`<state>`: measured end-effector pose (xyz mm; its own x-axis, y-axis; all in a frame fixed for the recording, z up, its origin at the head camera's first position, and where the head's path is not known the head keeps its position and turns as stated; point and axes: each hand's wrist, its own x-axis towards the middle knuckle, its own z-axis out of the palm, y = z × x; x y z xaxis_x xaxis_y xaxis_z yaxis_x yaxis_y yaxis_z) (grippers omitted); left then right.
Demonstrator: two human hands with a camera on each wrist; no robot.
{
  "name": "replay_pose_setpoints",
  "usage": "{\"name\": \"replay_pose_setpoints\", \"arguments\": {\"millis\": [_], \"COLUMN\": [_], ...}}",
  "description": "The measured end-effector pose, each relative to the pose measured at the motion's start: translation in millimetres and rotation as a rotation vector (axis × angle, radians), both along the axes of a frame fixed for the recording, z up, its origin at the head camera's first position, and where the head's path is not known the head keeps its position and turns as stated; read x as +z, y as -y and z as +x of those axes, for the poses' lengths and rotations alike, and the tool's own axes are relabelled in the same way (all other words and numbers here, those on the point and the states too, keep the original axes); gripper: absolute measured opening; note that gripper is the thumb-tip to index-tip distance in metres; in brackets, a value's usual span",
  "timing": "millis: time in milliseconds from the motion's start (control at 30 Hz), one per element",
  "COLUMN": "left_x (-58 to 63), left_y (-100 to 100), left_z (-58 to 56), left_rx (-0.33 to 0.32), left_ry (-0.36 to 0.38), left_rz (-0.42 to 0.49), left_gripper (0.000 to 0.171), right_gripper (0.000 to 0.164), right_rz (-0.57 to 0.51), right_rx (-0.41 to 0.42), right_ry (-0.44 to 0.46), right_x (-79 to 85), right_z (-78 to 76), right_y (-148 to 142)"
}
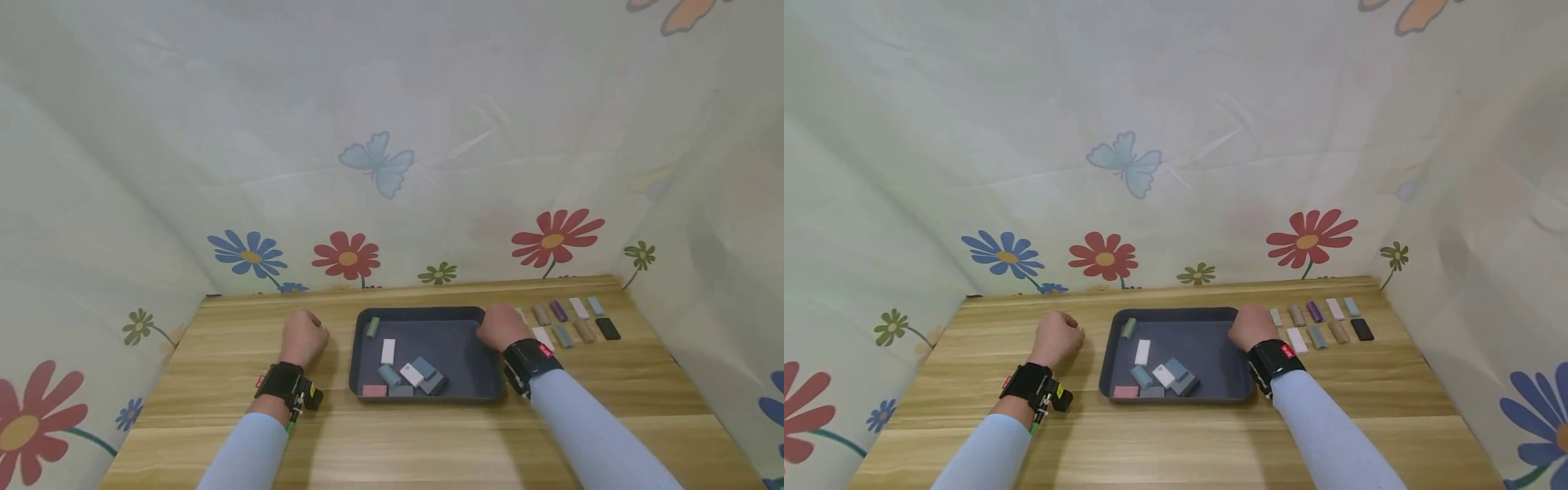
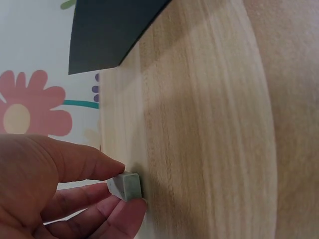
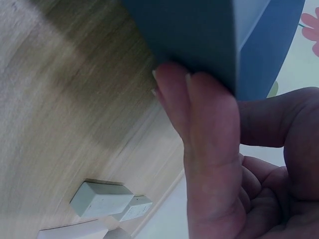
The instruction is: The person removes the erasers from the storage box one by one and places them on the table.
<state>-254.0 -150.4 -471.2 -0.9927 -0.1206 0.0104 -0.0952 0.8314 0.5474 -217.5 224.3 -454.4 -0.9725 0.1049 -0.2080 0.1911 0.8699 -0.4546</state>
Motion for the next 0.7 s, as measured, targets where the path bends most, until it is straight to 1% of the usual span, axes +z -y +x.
{"name": "replay_pose_setpoints", "arguments": {"millis": [100, 267, 367, 433, 500, 567, 633, 700], "left_x": [-3.0, -3.3, -0.2, 2.3, 5.5, 9.6, 15.3, 22.2], "left_y": [-0.6, -1.8, -2.8, -3.8, -5.5, -9.2, -16.1, -26.8], "left_z": [-2.0, -3.8, -2.5, -1.6, -1.9, -3.7, -5.7, -6.0], "left_rx": [0.012, 0.016, 0.016, 0.01, -0.009, -0.043, -0.102, -0.173], "left_ry": [0.018, 0.041, 0.043, 0.027, -0.003, -0.055, -0.106, -0.148], "left_rz": [-0.022, -0.035, -0.042, -0.058, -0.08, -0.089, -0.087, -0.074], "left_gripper": [0.022, 0.007, 0.006, 0.012, 0.022, 0.031, 0.035, 0.035], "right_gripper": [0.012, 0.013, 0.012, 0.013, 0.013, 0.013, 0.013, 0.013], "right_rz": [0.004, 0.002, 0.005, 0.008, 0.009, 0.005, 0.002, 0.004], "right_rx": [-0.003, -0.017, -0.017, -0.016, -0.019, -0.029, -0.038, -0.045], "right_ry": [0.004, 0.021, 0.022, 0.026, 0.034, 0.049, 0.061, 0.069], "right_x": [-0.4, 0.7, 1.6, 1.9, 1.6, 1.2, 0.7, -0.2], "right_z": [-0.5, -0.2, 0.0, 0.1, -0.5, -0.9, -1.4, -2.0], "right_y": [0.3, 1.5, 2.8, 3.2, 3.1, 3.0, 2.7, 2.5]}}
